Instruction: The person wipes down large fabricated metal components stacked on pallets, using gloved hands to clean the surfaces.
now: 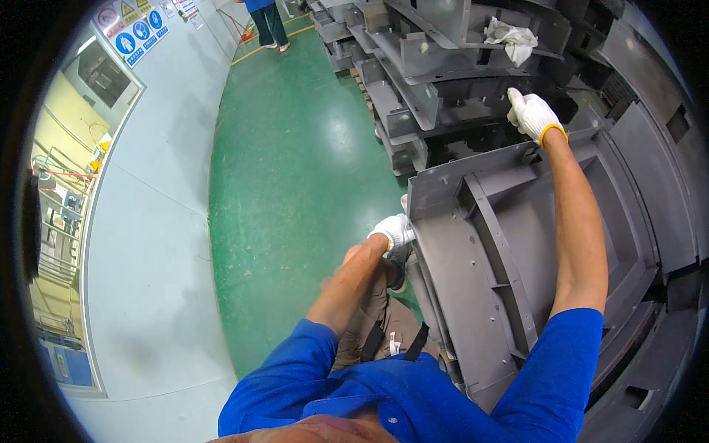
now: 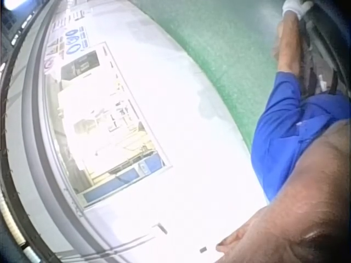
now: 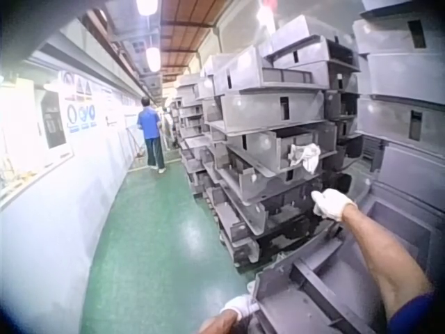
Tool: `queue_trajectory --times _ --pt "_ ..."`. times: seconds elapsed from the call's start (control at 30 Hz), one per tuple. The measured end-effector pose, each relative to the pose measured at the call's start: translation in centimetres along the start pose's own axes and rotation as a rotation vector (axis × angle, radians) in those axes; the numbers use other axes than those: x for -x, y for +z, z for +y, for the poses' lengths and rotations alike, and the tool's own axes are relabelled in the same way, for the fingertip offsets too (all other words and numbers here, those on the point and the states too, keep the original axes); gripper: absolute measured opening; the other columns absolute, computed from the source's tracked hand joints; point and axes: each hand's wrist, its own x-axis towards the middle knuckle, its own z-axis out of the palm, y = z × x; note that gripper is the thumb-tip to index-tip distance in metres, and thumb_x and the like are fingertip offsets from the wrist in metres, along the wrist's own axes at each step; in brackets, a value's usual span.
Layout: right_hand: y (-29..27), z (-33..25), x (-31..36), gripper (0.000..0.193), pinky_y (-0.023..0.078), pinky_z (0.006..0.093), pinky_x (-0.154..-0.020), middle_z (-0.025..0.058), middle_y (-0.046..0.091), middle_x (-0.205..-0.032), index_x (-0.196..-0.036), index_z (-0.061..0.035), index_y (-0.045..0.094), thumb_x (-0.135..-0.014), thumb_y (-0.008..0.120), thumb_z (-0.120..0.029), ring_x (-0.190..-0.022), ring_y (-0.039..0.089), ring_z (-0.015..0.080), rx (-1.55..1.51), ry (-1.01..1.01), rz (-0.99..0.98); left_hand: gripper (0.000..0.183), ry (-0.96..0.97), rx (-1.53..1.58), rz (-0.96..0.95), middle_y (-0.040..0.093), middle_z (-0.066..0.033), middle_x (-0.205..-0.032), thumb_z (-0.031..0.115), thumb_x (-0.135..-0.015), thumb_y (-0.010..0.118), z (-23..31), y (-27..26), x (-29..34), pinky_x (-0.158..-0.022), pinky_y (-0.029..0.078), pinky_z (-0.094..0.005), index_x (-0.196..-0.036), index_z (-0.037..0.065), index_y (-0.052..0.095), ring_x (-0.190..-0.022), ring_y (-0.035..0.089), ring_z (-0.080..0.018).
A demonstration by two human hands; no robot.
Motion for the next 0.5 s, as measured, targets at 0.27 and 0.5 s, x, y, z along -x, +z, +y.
queue_trajectory --times 0.27,0.5 --pt "0.6 -0.2 -0.6 0.06 0.048 0.0383 -0.064 0.0148 0.062 -0.064 -0.07 0.0034 0.065 -0.092 0.04 -0.047 -0.059 0.061 0.0253 0.089 -0.039 -0.036 0.053 0.047 0.009 0.132 0.064 -0.0208 -0.11 0.051 -0.085 0.054 -1.9 1.1 -0.5 -0.091 0.046 -0.0418 -0.113 0.007 0.063 -0.104 0.059 -0.0377" --pt "0.3 -0.3 -0.2 0.059 0.048 0.0382 -0.065 0.0153 0.064 -0.067 -0.071 0.0039 0.065 -0.09 0.042 -0.047 -0.06 0.062 0.0257 0.11 -0.041 -0.029 0.049 0.021 0.051 -0.033 0.065 -0.0186 -0.11 0.048 -0.088 0.052 -0.3 -0.3 0.4 -0.09 0.047 -0.0407 -0.113 0.008 0.063 -0.104 0.059 -0.0379"
